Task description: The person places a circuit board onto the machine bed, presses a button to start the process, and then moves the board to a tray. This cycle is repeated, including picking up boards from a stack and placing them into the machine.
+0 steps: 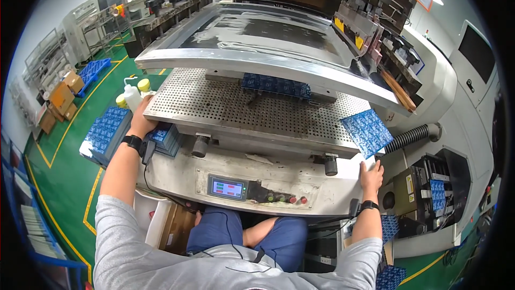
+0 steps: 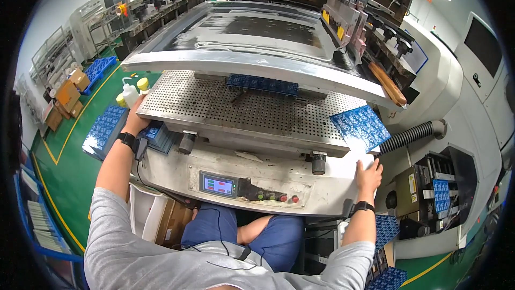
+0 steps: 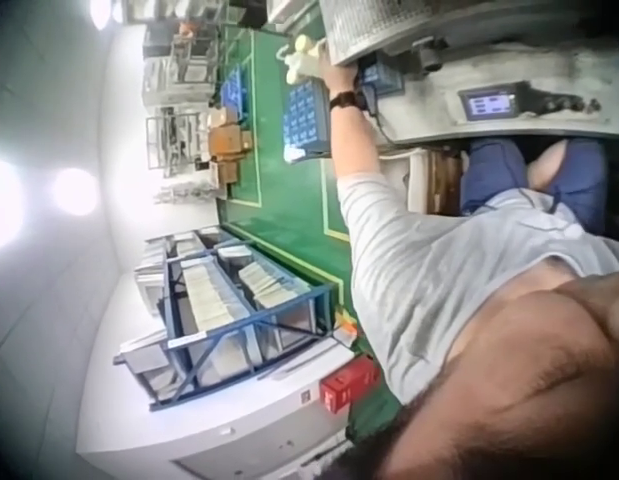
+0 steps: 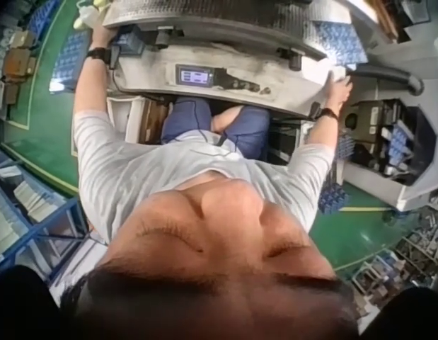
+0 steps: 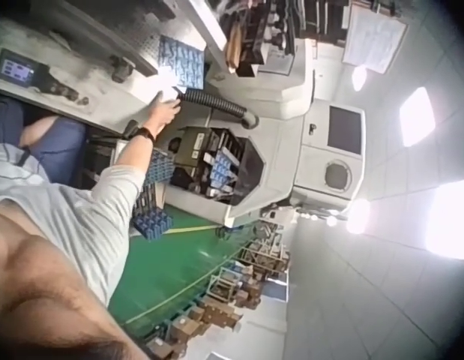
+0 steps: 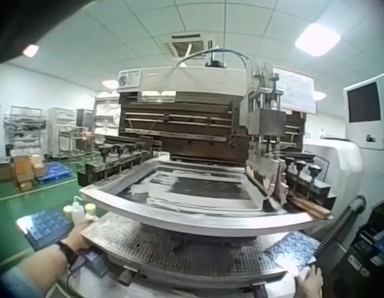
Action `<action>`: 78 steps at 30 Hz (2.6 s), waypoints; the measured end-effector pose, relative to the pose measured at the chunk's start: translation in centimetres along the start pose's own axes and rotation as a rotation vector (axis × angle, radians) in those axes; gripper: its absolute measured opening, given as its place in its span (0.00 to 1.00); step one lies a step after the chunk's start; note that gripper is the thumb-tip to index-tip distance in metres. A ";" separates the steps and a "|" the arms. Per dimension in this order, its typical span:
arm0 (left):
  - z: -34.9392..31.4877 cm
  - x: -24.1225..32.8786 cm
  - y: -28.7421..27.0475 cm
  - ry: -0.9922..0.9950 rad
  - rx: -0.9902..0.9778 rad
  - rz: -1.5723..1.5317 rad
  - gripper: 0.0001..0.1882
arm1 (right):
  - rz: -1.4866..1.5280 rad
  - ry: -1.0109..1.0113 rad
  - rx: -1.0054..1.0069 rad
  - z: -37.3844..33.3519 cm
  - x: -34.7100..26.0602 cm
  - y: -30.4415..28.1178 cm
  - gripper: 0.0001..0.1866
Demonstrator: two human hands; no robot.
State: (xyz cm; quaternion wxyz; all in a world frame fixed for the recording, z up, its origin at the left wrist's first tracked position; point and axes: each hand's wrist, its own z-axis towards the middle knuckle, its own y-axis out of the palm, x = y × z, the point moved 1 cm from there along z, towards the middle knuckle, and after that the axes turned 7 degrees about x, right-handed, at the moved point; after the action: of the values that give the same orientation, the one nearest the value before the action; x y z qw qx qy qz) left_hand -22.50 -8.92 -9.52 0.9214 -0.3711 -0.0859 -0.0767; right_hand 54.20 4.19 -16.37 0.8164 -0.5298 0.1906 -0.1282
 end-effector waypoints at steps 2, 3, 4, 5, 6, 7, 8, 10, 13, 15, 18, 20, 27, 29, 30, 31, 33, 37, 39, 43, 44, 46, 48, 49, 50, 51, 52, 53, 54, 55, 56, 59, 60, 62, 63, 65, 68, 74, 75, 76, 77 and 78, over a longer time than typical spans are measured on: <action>0.4 0.4 -0.6 0.006 0.000 -0.016 0.23 | 0.096 -0.054 0.057 0.7 0.7 -0.6 0.44; 0.8 0.5 -1.1 0.024 0.003 0.005 0.23 | 0.138 -0.064 0.056 0.9 0.9 -1.4 0.44; 1.1 0.6 -1.6 0.043 0.005 0.023 0.23 | 0.129 -0.058 0.046 0.6 1.1 -1.9 0.44; 2.0 0.7 -2.2 0.037 -0.023 -0.005 0.22 | 0.116 -0.038 0.062 0.8 0.8 -2.8 0.45; 2.5 0.9 -2.6 0.037 -0.028 -0.009 0.22 | 0.100 -0.016 0.078 1.0 0.7 -3.8 0.45; 3.1 1.2 -3.0 -0.011 -0.036 -0.001 0.21 | 0.093 0.000 0.088 1.1 0.5 -5.0 0.45; 3.8 1.2 -3.6 -0.055 -0.043 0.007 0.20 | 0.088 0.008 0.089 1.0 0.0 -6.2 0.45; 4.1 -0.5 -4.3 -0.047 -0.044 0.063 0.18 | 0.131 0.019 0.117 0.9 -0.6 -8.2 0.45; 5.6 -0.8 -5.2 0.016 -0.051 0.017 0.18 | 0.120 -0.056 0.322 1.4 0.6 -8.9 0.46; 5.7 -2.5 -6.2 -0.169 -0.057 -0.153 0.15 | 0.073 -0.050 0.299 1.4 -0.4 -10.2 0.45; 6.6 -2.6 -6.9 -0.114 -0.063 -0.048 0.15 | 0.054 0.029 0.194 0.4 -0.4 -11.1 0.44; 6.7 -2.9 -6.8 -0.091 -0.067 -0.094 0.15 | 0.083 0.087 0.108 -0.6 -0.7 -12.2 0.43; 7.8 -0.6 -7.4 -0.080 -0.038 -0.198 0.17 | 0.508 0.171 -0.145 -2.0 -0.7 -15.9 0.44; 7.6 -0.4 -7.7 -0.094 -0.024 -0.218 0.18 | 0.926 0.252 -0.213 -1.8 -2.3 -17.9 0.33; 7.4 -0.4 -7.8 -0.088 -0.014 -0.213 0.17 | 0.927 0.248 -0.212 -1.8 -3.2 -19.5 0.33; 7.3 -0.5 -8.0 -0.081 -0.007 -0.206 0.17 | 1.324 0.345 -0.407 -2.1 -4.1 -20.9 0.27; 7.3 -0.3 -8.0 -0.101 -0.014 -0.207 0.18 | 1.753 0.442 -0.567 -2.5 -6.4 -23.9 0.16; 7.1 -0.6 -8.0 -0.151 -0.015 -0.192 0.17 | 1.809 0.454 -0.592 -2.2 -9.0 -25.7 0.15; 7.7 1.0 -8.1 -0.126 0.006 -0.206 0.17 | 1.794 0.460 -0.559 -1.7 -9.0 -25.1 0.15; 7.5 1.3 -8.4 -0.134 0.036 -0.128 0.15 | 1.771 0.486 -0.509 -1.5 -9.4 -24.6 0.12; 7.4 1.1 -8.6 -0.142 0.040 -0.120 0.15 | 1.765 0.470 -0.498 -1.5 -9.6 -24.5 0.11; 7.6 0.6 -8.6 -0.130 0.006 -0.220 0.15 | 1.762 0.457 -0.459 -1.4 -9.8 -24.6 0.10; 8.0 1.3 -8.6 -0.126 0.014 -0.237 0.17 | 1.729 0.455 -0.399 -1.4 -9.5 -24.8 0.09; 8.0 1.3 -8.5 -0.128 0.010 -0.226 0.17 | 1.734 0.458 -0.385 -1.3 -9.1 -24.6 0.10; 8.0 1.3 -8.6 -0.130 0.003 -0.215 0.17 | 1.715 0.448 -0.360 -1.6 -8.9 -25.1 0.10; 8.1 1.7 -9.1 -0.179 -0.047 -0.179 0.18 | 1.717 0.426 -0.364 -1.6 -8.3 -25.1 0.10; 7.9 1.5 -8.9 -0.128 0.016 -0.213 0.19 | 1.718 0.405 -0.369 -1.6 -7.4 -25.0 0.11; 8.1 2.1 -9.1 -0.143 0.000 -0.198 0.19 | 1.728 0.399 -0.361 -1.7 -6.3 -25.2 0.10; 8.0 2.4 -9.5 -0.161 -0.016 -0.179 0.20 | 1.737 0.394 -0.359 -1.9 -5.2 -25.4 0.10; 8.0 2.1 -9.6 -0.170 -0.015 -0.169 0.20 | 1.745 0.380 -0.354 -2.0 -3.8 -25.7 0.09; 7.9 1.9 -9.5 -0.148 -0.007 -0.179 0.20 | 1.749 0.369 -0.346 -2.2 -2.3 -26.2 0.09; 7.5 1.8 -9.1 -0.130 -0.007 -0.183 0.18 | 1.680 0.386 -0.271 -3.6 2.9 -27.9 0.08; 7.6 1.5 -8.3 -0.130 -0.004 -0.186 0.17 | 1.666 0.366 -0.244 -4.1 5.0 -28.5 0.08; 6.3 -3.4 -5.6 -0.076 0.007 -0.091 0.12 | 1.539 0.371 -0.145 -5.4 9.3 -29.5 0.09; 6.1 -2.7 -4.1 -0.035 -0.061 -0.029 0.12 | 1.444 0.371 -0.105 -6.7 12.1 -29.4 0.09; 3.3 -10.3 -2.2 -0.007 -0.066 0.007 0.13 | 1.255 0.396 -0.059 -8.6 15.7 -29.0 0.09; 2.0 -18.2 1.7 0.062 -0.245 -0.050 0.13 | 0.809 0.352 -0.013 -11.5 20.9 -28.3 0.10; 2.7 -25.1 3.0 0.087 -0.388 0.064 0.17 | 0.362 0.470 -0.080 -16.3 30.7 -27.9 0.12; 2.7 -24.9 3.4 0.096 -0.395 0.055 0.17 | 0.298 0.489 -0.116 -16.9 31.8 -28.0 0.13; 2.7 -24.8 3.6 0.074 -0.403 0.041 0.18 | 0.295 0.498 -0.116 -17.3 33.0 -27.7 0.13; 2.8 -24.7 3.6 0.049 -0.409 0.030 0.18 | 0.228 0.510 -0.131 -17.7 34.6 -27.1 0.13; 2.9 -24.8 3.2 0.022 -0.413 0.024 0.18 | 0.165 0.520 -0.149 -18.0 35.7 -26.4 0.13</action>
State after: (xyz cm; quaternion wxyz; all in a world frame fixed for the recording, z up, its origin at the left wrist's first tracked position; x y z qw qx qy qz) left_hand -46.26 -2.67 -14.90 0.8276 -0.5521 -0.0541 -0.0857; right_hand 77.87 -35.93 -5.06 0.7068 -0.5203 0.4450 -0.1784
